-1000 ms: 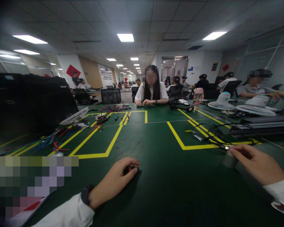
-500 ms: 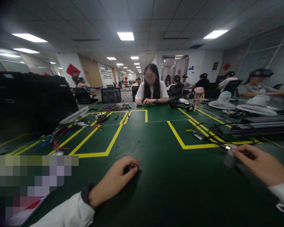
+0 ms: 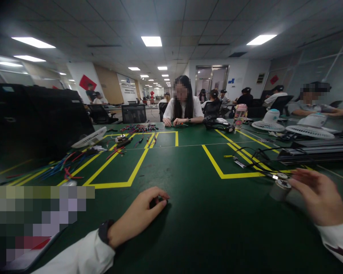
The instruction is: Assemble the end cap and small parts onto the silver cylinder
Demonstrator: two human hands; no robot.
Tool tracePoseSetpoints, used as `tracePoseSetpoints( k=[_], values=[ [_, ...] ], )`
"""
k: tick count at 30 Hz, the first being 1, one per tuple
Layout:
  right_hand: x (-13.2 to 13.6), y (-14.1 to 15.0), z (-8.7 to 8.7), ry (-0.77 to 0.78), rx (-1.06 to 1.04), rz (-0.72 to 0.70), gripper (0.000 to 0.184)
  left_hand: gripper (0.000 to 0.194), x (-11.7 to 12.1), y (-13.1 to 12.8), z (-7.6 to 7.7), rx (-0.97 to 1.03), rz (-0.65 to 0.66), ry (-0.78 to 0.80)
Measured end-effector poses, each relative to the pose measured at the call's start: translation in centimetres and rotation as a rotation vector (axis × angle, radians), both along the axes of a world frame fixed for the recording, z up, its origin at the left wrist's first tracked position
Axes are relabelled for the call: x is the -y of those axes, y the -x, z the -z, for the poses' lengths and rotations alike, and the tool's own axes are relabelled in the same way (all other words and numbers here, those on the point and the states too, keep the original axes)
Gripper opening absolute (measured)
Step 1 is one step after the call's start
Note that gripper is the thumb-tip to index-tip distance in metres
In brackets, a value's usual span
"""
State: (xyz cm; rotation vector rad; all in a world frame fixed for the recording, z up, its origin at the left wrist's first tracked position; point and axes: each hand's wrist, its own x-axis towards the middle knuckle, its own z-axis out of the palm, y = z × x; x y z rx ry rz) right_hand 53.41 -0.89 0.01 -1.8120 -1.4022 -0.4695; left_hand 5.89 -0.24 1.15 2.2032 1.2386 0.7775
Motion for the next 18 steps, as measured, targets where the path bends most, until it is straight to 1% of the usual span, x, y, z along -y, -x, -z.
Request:
tracePoseSetpoints(
  k=[1,2,3,4,6,7,9,11,13,16,18],
  values=[
    [0.5,1.2,-0.3,-0.061,0.045,-0.010,0.040,0.018,0.0,0.0,0.0,0.008,-0.003,0.004],
    [1.1,2.7,-0.6,-0.116,0.113,-0.064,0.043,0.018,-0.1,0.0,0.0,0.016,-0.006,0.010],
    [1.6,4.4,-0.7,-0.148,0.179,-0.164,0.043,0.018,-0.2,0.0,0.0,0.023,-0.008,0.015],
    [2.0,6.2,-0.7,-0.150,0.241,-0.299,0.041,0.018,-0.2,0.0,0.0,0.032,-0.011,0.022],
    [2.6,10.1,-0.3,-0.068,0.292,-0.604,0.037,0.019,-0.3,0.0,0.1,0.051,-0.018,0.033],
    [2.7,12.0,0.0,-0.004,0.302,-0.731,0.035,0.019,-0.3,0.0,0.2,0.060,-0.020,0.040],
    [2.5,15.7,0.5,0.112,0.316,-0.917,0.033,0.019,-0.3,0.1,0.4,0.081,-0.025,0.052],
    [1.8,18.8,0.4,0.220,0.330,-1.038,0.033,0.019,-0.3,0.1,0.5,0.103,-0.032,0.057],
    [0.8,21.6,-0.1,0.318,0.338,-1.115,0.033,0.018,-0.4,0.1,0.6,0.141,-0.044,0.064],
    [-0.7,25.1,-1.0,0.437,0.348,-1.189,0.033,0.015,-0.6,0.1,0.6,0.232,-0.067,0.078],
    [-1.6,26.9,-1.2,0.477,0.338,-1.197,0.031,0.011,-0.7,0.2,0.5,0.275,-0.083,0.082]
  ],
)
